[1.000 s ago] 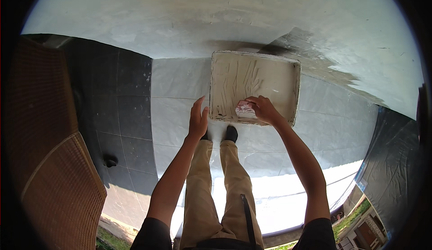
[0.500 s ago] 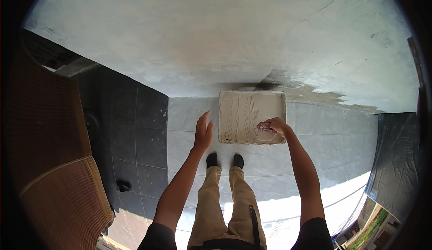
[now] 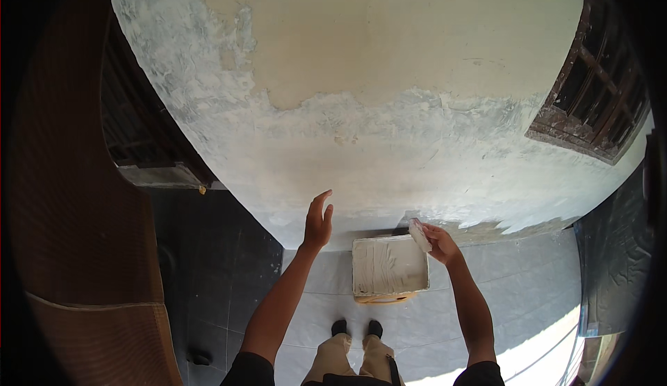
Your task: The person applies wall filler to a damaged section of an exterior wall using a small scraper.
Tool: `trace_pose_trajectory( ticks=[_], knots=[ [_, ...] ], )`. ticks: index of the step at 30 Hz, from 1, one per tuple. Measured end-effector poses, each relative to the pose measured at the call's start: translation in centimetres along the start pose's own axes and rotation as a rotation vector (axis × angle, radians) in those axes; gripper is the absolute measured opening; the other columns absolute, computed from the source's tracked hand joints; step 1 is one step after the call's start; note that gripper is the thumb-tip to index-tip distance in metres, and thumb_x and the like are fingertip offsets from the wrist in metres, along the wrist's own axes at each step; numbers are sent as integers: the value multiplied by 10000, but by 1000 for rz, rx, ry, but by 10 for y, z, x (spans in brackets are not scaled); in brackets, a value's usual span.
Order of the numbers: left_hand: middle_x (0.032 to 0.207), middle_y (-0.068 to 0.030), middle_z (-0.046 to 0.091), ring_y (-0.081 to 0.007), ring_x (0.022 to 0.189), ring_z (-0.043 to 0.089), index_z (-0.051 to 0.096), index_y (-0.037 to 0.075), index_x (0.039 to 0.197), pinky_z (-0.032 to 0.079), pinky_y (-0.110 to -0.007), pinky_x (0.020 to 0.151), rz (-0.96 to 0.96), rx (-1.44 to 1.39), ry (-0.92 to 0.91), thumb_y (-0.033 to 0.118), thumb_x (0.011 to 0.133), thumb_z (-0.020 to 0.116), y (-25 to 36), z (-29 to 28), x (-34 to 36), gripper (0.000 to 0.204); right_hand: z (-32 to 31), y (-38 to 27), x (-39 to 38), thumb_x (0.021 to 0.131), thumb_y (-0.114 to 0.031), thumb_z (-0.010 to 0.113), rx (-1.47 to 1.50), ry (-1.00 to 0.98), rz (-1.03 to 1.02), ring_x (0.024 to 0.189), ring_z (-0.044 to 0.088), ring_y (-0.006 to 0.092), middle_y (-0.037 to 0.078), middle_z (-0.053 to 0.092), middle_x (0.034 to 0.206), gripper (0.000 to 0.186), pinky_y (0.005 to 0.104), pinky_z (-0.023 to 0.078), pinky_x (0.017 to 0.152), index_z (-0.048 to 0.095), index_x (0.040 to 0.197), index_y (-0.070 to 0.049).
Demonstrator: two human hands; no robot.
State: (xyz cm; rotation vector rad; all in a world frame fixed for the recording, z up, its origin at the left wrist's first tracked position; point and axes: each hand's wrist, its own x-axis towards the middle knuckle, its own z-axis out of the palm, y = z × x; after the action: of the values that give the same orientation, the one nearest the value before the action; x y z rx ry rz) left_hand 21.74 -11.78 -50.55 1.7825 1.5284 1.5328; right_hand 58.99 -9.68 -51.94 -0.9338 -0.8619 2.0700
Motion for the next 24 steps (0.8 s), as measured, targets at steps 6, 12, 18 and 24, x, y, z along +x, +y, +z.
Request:
trace_pose_trajectory(
  ticks=[6, 12, 18, 24],
  knots=[
    [1344, -175, 571, -322, 1292, 514, 529, -1, 1336, 365, -406, 1113, 177, 22, 126, 134, 997, 466, 59, -64, 78, 370, 80, -78, -11, 1012, -163, 560, 148, -130, -285, 1097, 641, 172, 79, 638, 1235, 419, 318, 525, 938, 480, 1385, 12],
    [1346, -185, 567, -336, 1290, 508, 528, -6, 1339, 364, -415, 1110, 345, 28, 265, 105, 997, 460, 115, -116, 135, 367, 142, -140, -16, 994, -122, 588, 147, -212, -480, 1069, 636, 143, 66, 631, 1224, 425, 309, 516, 945, 475, 1384, 3],
    [1339, -195, 565, -344, 1291, 502, 517, -14, 1346, 355, -416, 1110, 474, 83, 361, 82, 991, 457, 160, -155, 175, 372, 191, -195, -18, 1015, -95, 543, 125, -399, -553, 1033, 667, 142, 73, 662, 1185, 335, 296, 553, 897, 513, 1338, -14],
    [1356, -196, 543, -347, 1302, 487, 508, -10, 1353, 349, -420, 1112, 529, 131, 414, 78, 987, 462, 179, -196, 201, 379, 268, -222, -25, 1015, -118, 551, 16, -231, -638, 942, 651, 109, 29, 666, 1108, 343, 266, 533, 804, 537, 1347, -35]
  ],
)
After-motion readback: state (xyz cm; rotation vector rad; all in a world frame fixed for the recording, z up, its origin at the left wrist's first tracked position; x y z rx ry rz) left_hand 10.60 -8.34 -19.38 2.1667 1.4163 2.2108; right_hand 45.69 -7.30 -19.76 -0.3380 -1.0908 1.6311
